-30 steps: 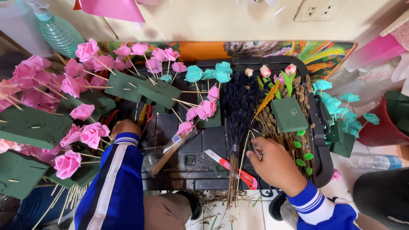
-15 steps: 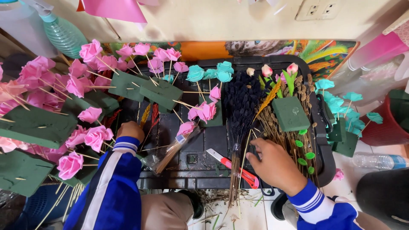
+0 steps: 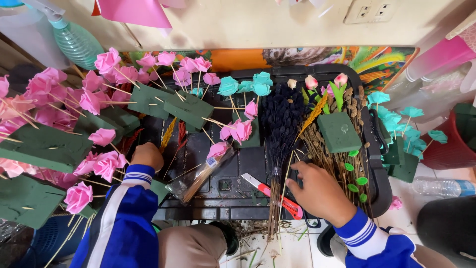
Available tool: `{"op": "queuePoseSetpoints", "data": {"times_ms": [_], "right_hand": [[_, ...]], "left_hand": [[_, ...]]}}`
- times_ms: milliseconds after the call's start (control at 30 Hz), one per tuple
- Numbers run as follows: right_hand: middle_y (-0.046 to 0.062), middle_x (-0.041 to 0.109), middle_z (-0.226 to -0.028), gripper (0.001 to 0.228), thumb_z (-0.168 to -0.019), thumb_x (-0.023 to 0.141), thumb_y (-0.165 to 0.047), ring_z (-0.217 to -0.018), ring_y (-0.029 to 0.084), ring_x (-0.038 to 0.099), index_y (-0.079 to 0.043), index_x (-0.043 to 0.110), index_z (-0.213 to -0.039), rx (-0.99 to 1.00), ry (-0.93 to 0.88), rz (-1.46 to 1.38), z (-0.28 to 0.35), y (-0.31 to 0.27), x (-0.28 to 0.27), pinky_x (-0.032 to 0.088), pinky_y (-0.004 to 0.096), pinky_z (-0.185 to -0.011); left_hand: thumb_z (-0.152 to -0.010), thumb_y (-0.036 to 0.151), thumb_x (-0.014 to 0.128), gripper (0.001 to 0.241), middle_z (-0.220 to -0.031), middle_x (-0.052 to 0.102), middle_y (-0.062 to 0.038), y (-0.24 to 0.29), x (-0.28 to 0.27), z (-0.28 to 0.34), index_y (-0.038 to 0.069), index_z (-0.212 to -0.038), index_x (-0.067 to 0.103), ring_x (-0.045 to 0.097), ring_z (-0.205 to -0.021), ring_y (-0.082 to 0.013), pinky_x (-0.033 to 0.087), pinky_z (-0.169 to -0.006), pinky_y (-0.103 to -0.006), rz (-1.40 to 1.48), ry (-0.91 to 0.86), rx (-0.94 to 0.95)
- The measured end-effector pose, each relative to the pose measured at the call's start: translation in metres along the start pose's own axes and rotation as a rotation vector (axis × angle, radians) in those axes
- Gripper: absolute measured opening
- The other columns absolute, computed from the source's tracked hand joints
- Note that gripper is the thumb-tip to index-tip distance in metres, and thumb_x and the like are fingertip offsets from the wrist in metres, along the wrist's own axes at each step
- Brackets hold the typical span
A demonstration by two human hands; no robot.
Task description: The person arranges artificial flowers and dried plant materials on a table. They handle pink and blue roses, red and black dried stems, and green foam blocks, using a utility knife and scissors to cut and prepare the materials.
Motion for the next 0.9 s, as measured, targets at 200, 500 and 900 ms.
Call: {"op": "queuePoseSetpoints", "data": {"times_ms": [200, 500, 900], "right_hand": [[0.014, 0.068, -0.13, 0.051, -0.096, 0.06, -0.036, -0.126, 0.031, 0.065, -0.017, 0.054, -0.143, 0.0, -0.015, 0.001, 0.0, -0.001, 0.001, 0.057, 0.053, -0.095], [0.011, 0.067, -0.134, 0.051, -0.096, 0.061, -0.037, -0.116, 0.035, 0.069, -0.018, 0.055, -0.143, 0.014, -0.022, 0.011, -0.002, -0.002, 0.001, 0.057, 0.052, -0.095], [0.01, 0.079, -0.111, 0.038, -0.092, 0.065, -0.032, -0.102, 0.026, 0.076, -0.014, 0.069, -0.126, -0.17, 0.18, -0.167, 0.004, -0.012, -0.006, 0.059, 0.043, -0.088]], "left_hand": [[-0.082, 0.009, 0.067, 0.042, -0.122, 0.072, -0.026, -0.016, -0.02, 0.003, -0.006, -0.122, 0.069, 0.07, -0.115, -0.0445, 0.061, -0.09, -0.0477, 0.167, 0.196, 0.072], [-0.089, 0.007, 0.061, 0.01, -0.09, 0.07, -0.029, -0.011, -0.075, 0.083, 0.005, -0.096, 0.068, 0.065, -0.084, -0.055, 0.053, -0.069, -0.0617, 0.574, 0.747, 0.308], [-0.092, -0.008, 0.064, 0.02, -0.097, 0.071, -0.014, 0.044, -0.127, 0.304, 0.003, -0.109, 0.062, 0.068, -0.083, -0.0332, 0.052, -0.069, -0.0464, 0.658, 1.291, 1.029]]}}
Point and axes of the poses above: each hand's wrist, its own z-axis away from the middle knuckle, its own x-axis out of the palm, y = z × x, the point moved 4 cm from there along -z, towards the middle knuckle
